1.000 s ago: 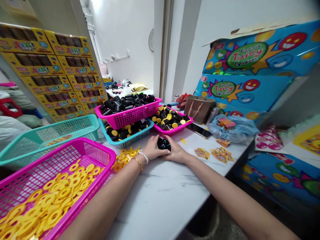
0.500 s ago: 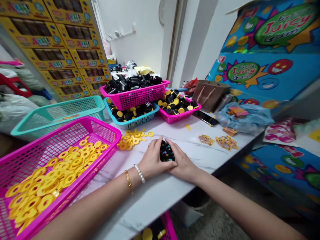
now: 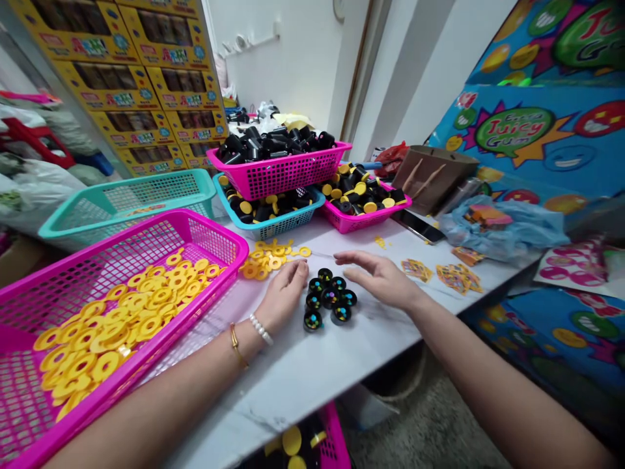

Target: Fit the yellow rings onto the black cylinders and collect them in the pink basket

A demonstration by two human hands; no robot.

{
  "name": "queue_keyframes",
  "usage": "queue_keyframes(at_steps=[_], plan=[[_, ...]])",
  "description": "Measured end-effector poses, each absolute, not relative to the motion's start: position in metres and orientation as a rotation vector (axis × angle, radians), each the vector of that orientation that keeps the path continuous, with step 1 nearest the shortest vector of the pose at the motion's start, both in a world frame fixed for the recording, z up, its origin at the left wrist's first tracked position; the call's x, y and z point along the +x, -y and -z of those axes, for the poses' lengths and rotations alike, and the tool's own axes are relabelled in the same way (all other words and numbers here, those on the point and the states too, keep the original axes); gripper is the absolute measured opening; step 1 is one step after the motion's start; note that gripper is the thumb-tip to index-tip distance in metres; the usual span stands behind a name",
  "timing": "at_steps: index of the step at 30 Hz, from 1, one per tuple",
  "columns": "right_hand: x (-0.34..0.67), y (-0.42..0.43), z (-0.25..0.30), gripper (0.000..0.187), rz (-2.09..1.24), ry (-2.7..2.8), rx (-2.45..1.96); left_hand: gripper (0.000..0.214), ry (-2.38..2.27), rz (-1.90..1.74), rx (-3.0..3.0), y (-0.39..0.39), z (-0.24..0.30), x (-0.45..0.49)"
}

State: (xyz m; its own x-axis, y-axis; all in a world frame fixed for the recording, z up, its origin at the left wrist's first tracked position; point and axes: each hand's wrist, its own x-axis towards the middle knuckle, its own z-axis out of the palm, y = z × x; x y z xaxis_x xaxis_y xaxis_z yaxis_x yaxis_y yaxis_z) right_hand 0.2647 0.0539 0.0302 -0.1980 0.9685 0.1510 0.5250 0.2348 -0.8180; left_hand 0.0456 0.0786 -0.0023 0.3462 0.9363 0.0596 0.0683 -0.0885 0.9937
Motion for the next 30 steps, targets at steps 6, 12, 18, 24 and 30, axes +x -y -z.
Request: queue_keyframes(at_steps=[6, 12, 18, 24, 30], plan=[[0.239, -0.093, -0.055, 0.016, -0.634, 2.209, -1.703, 0.041, -1.023, -1.021, 1.589, -0.068, -0.009, 0.033], [0.226, -0.108, -0.042, 0.02, -0.618, 2.254, -1.709, 0.035, -1.074, -1.055, 1.804, -0.046, -0.011, 0.001], [0.223, -0.095, -0.049, 0.021, -0.477, 2.298, -1.776, 0.031, -1.063, -1.01, 2.047, -0.013, -0.017, -0.032], [0.221, -0.088, -0.048, 0.022, -0.434, 2.375, -1.743, 0.026, -1.137, -1.003, 2.034, -0.001, -0.009, -0.055], [0.209, -0.059, -0.08, 0.015, -0.072, 2.28, -1.623, 0.027, -1.142, -1.062, 2.03, 0.006, -0.016, -0.056]])
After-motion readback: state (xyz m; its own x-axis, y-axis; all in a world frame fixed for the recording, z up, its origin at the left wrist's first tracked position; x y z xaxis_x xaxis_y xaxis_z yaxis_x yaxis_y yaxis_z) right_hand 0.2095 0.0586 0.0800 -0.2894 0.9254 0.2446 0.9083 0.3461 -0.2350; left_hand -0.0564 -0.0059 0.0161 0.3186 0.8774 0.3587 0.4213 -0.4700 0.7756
